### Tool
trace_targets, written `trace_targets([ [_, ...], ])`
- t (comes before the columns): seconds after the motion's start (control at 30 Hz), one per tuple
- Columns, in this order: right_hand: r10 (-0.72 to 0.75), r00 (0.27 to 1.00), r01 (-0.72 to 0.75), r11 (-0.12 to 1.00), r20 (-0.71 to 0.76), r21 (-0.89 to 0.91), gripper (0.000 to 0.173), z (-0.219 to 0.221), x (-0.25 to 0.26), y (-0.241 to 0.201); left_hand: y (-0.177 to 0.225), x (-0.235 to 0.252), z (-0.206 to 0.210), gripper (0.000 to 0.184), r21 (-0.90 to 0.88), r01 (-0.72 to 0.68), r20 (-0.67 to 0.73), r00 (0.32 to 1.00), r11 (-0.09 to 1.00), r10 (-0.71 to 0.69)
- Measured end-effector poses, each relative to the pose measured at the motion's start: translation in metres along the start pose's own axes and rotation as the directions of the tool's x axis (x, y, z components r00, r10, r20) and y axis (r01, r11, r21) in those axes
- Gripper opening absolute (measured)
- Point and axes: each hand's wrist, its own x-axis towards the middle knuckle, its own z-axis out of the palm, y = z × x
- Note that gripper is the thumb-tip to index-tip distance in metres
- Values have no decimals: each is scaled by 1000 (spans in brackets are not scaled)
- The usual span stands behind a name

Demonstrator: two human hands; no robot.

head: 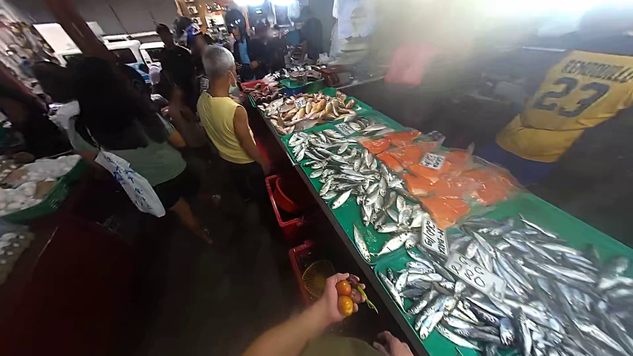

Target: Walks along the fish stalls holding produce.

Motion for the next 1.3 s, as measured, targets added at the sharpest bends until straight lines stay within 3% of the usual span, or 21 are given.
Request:
trace_targets([
  [0.2,17,1000,-19,997,18,73,55,-2,8,1,0,-6,8,56,78,-55,-31,998,995,57],
  [0.57,75,997,-80,982,34,171,50,-8,-9,-1,-8,10,-3,61,98,56,-13,998,994,-55],
  [0.9,135,990,-140,973,38,184,51,-11,-13,6,-12,32,16,59,94,156,4,988,983,-157],
  [1.3,152,985,-162,975,77,155,52,-10,-4,4,-12,29,9,57,66,156,-12,988,986,-156],
])
